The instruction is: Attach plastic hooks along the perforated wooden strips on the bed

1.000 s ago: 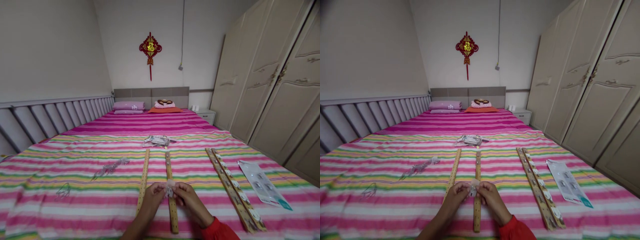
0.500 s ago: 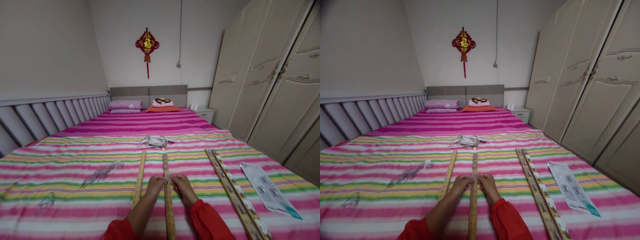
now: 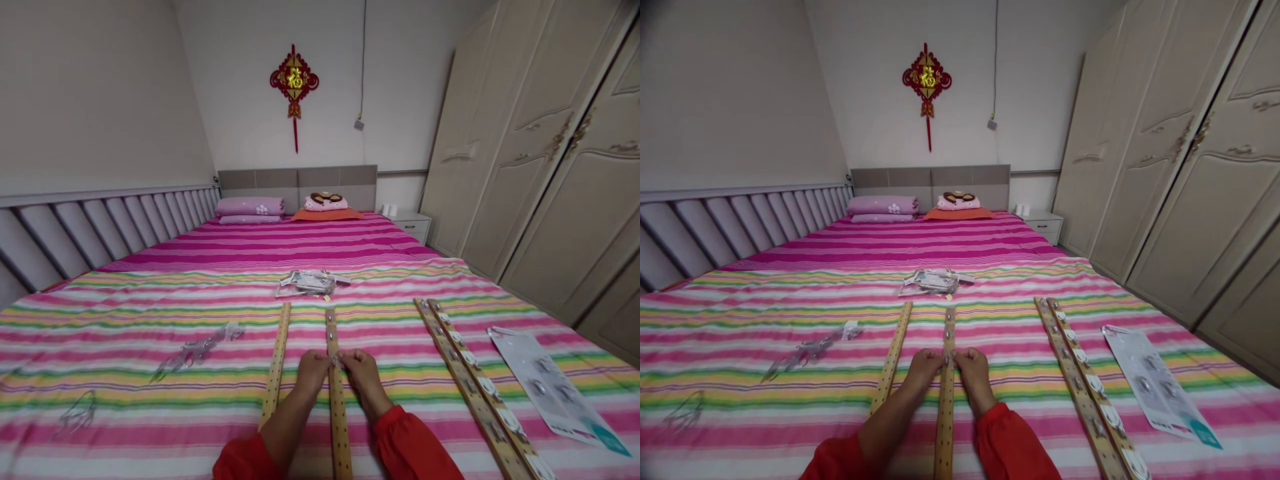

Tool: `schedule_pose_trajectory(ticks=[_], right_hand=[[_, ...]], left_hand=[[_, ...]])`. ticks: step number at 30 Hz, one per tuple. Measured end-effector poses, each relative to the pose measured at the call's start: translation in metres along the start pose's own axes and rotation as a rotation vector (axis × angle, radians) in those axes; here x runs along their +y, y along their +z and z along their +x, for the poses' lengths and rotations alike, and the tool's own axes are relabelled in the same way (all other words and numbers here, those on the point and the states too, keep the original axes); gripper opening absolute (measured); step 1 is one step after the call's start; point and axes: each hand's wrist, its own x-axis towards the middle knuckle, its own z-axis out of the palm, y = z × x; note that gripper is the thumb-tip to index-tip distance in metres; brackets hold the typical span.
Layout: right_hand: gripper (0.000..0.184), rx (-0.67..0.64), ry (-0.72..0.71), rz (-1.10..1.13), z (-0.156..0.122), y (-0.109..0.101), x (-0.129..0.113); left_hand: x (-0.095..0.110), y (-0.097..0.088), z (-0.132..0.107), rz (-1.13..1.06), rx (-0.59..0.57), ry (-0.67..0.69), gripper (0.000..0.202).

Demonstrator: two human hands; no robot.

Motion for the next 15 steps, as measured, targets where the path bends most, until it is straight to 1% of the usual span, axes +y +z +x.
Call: schedule_pose_trajectory(ticks=[5, 15], right_hand=[[0.03, 0.01, 0.026, 0.039, 0.003, 0.0012, 0.003], [0.031, 0.018, 0.045, 0.047, 0.0036, 0.0032, 0.0005]], left_hand=[[-0.0025, 0.0001, 0.0037, 0.043, 0.017, 0.01, 0.023], [0.0014, 0.0011, 0.0055, 0.073, 0.013, -0.009, 0.024]])
